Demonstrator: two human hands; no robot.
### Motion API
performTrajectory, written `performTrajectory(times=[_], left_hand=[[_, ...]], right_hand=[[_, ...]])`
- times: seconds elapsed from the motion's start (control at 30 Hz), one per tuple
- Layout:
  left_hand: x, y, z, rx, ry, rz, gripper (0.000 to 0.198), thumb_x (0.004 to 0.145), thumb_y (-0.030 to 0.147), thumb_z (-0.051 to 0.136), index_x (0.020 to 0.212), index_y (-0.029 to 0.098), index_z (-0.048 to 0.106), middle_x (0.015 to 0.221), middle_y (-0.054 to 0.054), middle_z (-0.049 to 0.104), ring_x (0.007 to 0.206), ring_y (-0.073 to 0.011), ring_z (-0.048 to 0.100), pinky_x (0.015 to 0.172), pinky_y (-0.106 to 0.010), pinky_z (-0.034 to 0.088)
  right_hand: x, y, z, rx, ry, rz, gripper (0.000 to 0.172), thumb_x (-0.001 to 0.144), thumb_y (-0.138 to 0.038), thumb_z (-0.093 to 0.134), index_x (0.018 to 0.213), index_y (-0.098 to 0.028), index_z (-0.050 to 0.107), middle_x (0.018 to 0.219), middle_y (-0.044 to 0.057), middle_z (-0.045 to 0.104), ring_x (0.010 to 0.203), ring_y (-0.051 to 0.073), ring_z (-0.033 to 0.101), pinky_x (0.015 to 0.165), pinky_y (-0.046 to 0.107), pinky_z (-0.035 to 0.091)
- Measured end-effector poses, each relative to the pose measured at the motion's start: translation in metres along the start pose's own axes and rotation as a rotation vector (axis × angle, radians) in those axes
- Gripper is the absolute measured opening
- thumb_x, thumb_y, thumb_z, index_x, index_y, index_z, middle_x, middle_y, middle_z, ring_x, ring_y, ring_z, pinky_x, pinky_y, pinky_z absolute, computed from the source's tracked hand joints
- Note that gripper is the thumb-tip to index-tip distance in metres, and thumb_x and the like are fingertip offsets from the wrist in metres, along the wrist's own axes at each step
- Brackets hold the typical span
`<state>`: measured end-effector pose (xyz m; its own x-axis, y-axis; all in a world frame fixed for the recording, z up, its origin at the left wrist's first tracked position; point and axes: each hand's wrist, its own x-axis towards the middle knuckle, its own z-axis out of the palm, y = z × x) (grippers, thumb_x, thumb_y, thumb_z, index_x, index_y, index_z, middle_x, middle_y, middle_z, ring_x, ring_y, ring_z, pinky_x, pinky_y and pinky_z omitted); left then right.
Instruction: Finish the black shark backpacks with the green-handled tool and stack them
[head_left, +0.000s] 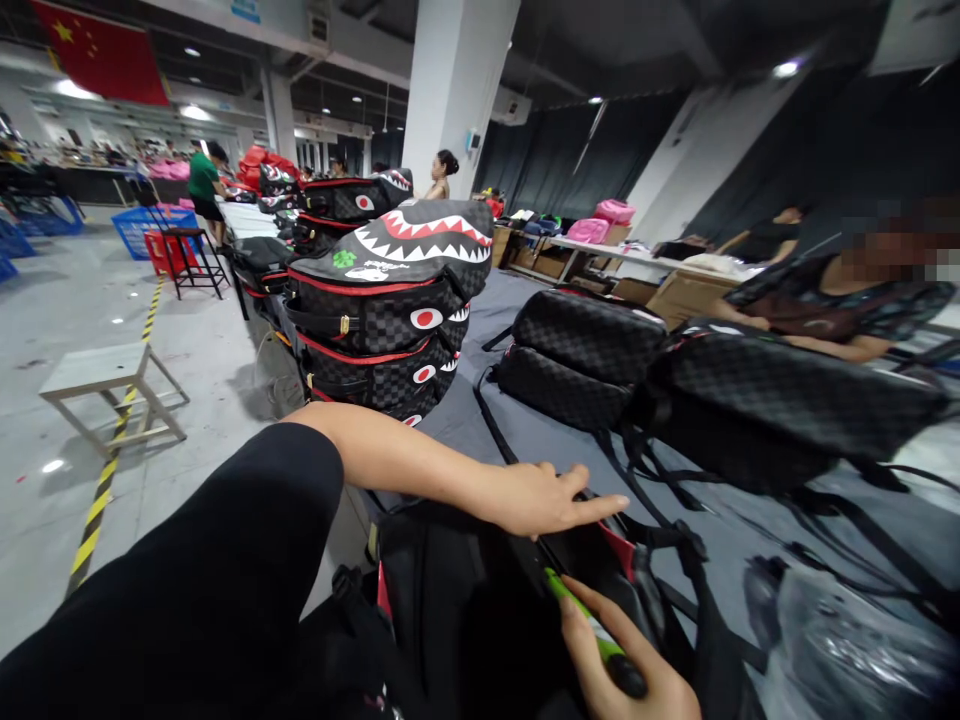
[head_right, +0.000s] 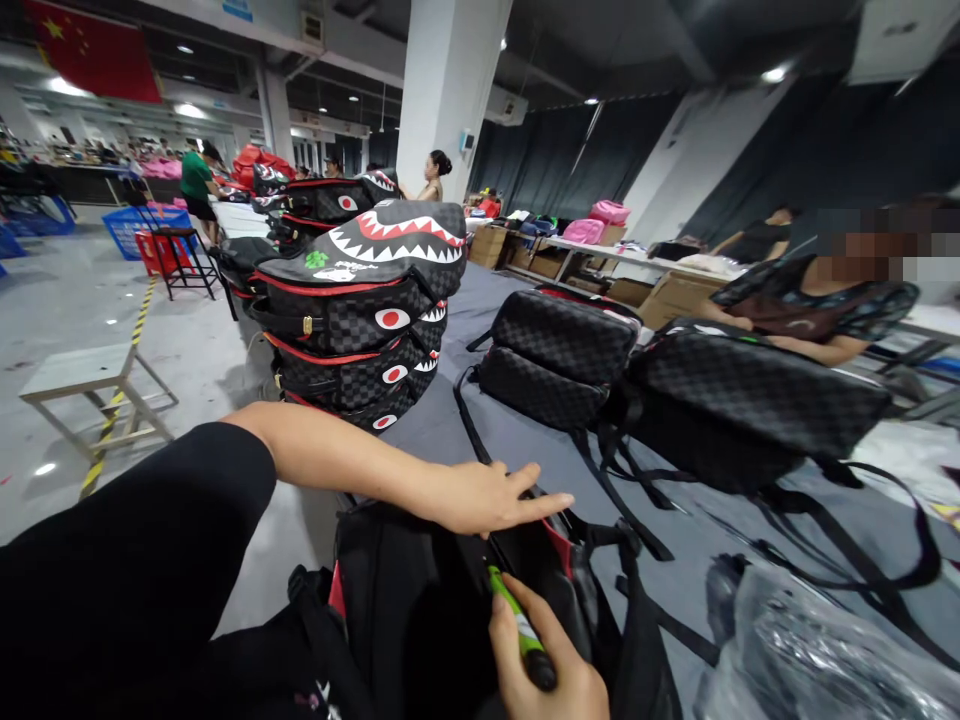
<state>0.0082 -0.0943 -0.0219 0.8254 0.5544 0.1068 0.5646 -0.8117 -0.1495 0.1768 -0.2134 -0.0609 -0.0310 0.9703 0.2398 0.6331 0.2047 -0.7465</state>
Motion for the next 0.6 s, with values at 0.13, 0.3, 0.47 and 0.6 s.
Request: performTrajectory(times=[0.13,0.3,0.47,0.6], left_hand=[[-0.007,-0.001,-0.010,-0.059,-0.050,-0.002,0.086,0.087,0.016,0.054,0.160,0.019,0.009,0.160,-0.029,0.023,0.118,-0.0352,0.064,0.086,-0.039,0.054],[-0.010,-0.005,-0.022,-0.243,-0.154,-0.175,0.099,0.083,0.014,0.062,0.160,0.025,0.000,0.167,-0.023,0.009,0.131,-0.0286,0.056,0.097,-0.032,0.049],[-0.005,-0.002,-0.028,-0.214,-0.246,-0.242,0.090,0.089,0.019,0.058,0.160,0.019,0.003,0.142,-0.020,0.051,0.112,-0.0248,0.066,0.086,-0.028,0.050],[0.001,-0.001,-0.027,-0.115,-0.287,-0.207,0.090,0.089,0.019,0.057,0.160,0.015,0.001,0.134,-0.020,0.053,0.101,-0.0238,0.068,0.078,-0.027,0.049]], right_hand=[[-0.005,-0.013,0.000,-0.008,0.047,0.027,0.039,0.082,-0.050,0.061,0.096,-0.018,0.079,0.076,0.007,0.078,0.064,0.022,0.074,0.054,0.021,0.055],[-0.009,-0.021,0.001,0.028,0.053,0.087,0.035,0.088,-0.042,0.057,0.103,-0.017,0.075,0.084,0.006,0.078,0.068,0.020,0.072,0.065,0.027,0.056],[-0.010,-0.018,-0.001,0.076,0.060,0.109,0.027,0.089,-0.036,0.058,0.106,-0.018,0.069,0.091,0.006,0.077,0.077,0.019,0.072,0.068,0.027,0.053],[-0.004,-0.017,0.003,0.080,0.061,0.114,0.023,0.088,-0.034,0.060,0.104,-0.020,0.068,0.087,0.004,0.076,0.074,0.019,0.071,0.068,0.027,0.051]])
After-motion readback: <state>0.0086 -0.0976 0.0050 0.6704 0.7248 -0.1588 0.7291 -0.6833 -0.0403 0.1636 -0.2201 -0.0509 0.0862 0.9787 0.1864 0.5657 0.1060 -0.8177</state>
